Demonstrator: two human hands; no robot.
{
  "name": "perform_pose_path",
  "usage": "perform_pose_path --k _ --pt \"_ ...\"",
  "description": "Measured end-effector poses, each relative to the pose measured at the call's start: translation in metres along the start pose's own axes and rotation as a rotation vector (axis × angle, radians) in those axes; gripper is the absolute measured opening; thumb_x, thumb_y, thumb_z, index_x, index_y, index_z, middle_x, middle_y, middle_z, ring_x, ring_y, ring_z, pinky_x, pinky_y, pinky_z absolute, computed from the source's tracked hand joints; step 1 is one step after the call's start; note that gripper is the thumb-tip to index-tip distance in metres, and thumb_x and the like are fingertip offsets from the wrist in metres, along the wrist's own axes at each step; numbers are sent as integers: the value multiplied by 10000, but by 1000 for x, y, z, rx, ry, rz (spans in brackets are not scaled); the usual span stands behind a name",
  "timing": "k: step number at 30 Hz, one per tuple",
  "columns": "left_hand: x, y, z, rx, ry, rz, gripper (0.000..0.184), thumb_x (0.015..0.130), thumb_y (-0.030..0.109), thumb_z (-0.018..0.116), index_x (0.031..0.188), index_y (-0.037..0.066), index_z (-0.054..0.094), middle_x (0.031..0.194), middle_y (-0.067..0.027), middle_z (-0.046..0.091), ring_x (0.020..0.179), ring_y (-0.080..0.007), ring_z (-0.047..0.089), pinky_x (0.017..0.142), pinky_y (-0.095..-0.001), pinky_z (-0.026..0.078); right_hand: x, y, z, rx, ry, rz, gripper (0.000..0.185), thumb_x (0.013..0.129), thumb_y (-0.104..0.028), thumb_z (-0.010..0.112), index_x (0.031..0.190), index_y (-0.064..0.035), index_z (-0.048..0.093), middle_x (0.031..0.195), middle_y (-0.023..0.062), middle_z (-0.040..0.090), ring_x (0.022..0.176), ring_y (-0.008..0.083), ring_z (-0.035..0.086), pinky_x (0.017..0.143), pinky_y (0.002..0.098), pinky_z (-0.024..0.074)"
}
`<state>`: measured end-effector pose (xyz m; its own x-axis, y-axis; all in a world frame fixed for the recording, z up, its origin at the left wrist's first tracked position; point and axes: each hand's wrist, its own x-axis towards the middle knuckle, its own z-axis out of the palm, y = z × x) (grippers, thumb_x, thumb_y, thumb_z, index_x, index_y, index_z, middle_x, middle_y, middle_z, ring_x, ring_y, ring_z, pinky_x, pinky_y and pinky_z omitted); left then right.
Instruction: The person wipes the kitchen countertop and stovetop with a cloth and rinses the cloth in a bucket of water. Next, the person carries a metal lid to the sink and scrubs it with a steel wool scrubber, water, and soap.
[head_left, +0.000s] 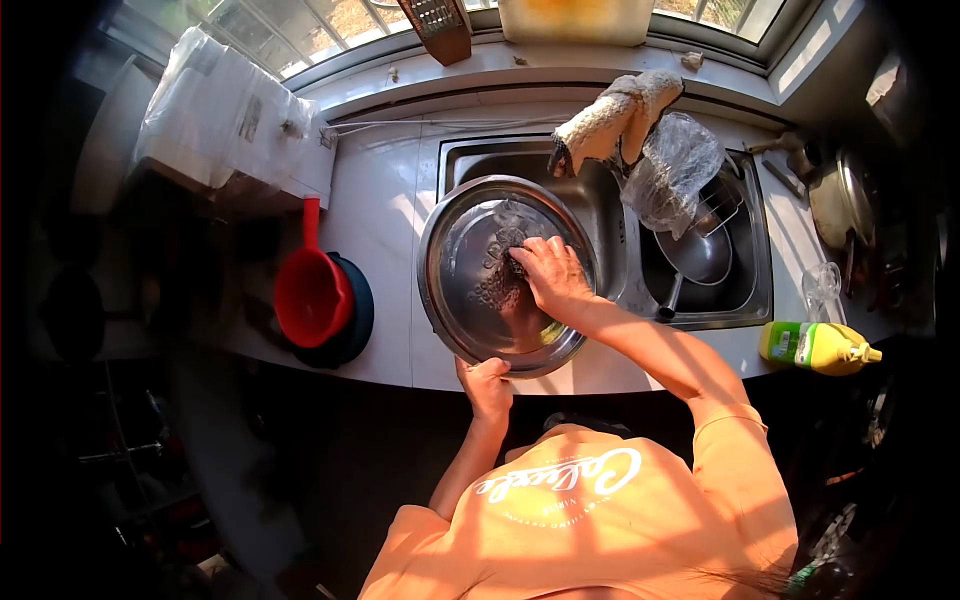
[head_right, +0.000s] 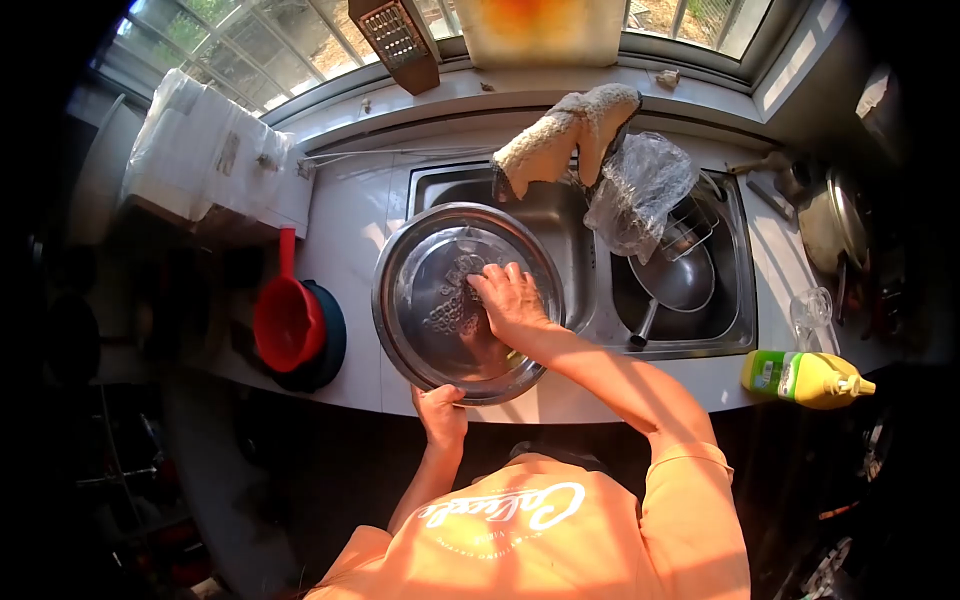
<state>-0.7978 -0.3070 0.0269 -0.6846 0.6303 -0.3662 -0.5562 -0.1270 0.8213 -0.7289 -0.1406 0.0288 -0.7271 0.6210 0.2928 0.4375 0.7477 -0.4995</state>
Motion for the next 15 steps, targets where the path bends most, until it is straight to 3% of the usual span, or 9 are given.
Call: perform_pose_path --k 2,4,6,9,10,12,14,15 --pt "2 -2 5 -53 30 87 590 529 -125 420 1101 18 444 967 -54 546 836 -173 535 749 -249 450 -10 -18 -4 19 0 -116 353 722 -96 543 1074 -94 522 1088 95 484 920 284 466 782 385 384" --pt "-1 -4 6 -75 31 42 584 523 -124 427 1091 13 447 951 -50 551 825 -173 540 756 -251 449 -21 -35 -6 9 -61 -259 398 714 -111 556 1108 -99 500 1100 93 478 947 276 456 803 390 377" --pt "-2 -5 7 -51 -35 36 595 515 -126 428 1095 6 447 966 -47 550 845 -173 538 764 -254 447 -9 -25 -7 -9 -156 -2 479 675 -145 585 1142 -99 488 1133 97 470 997 281 428 835 405 349" --pt "-8 -6 11 -34 20 75 588 518 -126 421 1092 -1 449 978 -52 549 840 -173 542 763 -256 449 -4 -20 -14 -154 -199 -25 483 669 -148 584 1136 -72 491 1143 100 467 982 301 428 803 408 345" --pt "-9 -6 13 -25 62 95 582 521 -126 418 1089 0 450 972 -53 553 825 -175 547 760 -256 450 -10 -32 -21 -38 -266 -64 473 672 -134 575 1134 -78 495 1137 97 470 972 295 431 799 411 345" --pt "-7 -4 9 -28 44 27 584 519 -117 422 1090 3 452 973 -51 549 851 -173 538 788 -257 438 -28 -37 -6 -111 -142 -217 457 694 -124 554 1146 -94 492 1134 88 472 969 289 433 798 415 347" --pt "-7 -2 10 -36 -12 24 568 524 -115 422 1078 5 456 961 -51 550 833 -167 540 764 -252 445 -13 -19 -2 -67 -152 4 423 707 -105 528 1130 -97 510 1148 85 469 988 280 435 793 411 344" --pt "-8 -3 11 -36 -14 25 568 524 -115 422 1078 5 456 961 -51 550 833 -167 540 764 -252 445 -6 -17 -7 -129 -144 -17 426 704 -102 531 1129 -98 511 1145 88 469 990 283 434 793 412 342"
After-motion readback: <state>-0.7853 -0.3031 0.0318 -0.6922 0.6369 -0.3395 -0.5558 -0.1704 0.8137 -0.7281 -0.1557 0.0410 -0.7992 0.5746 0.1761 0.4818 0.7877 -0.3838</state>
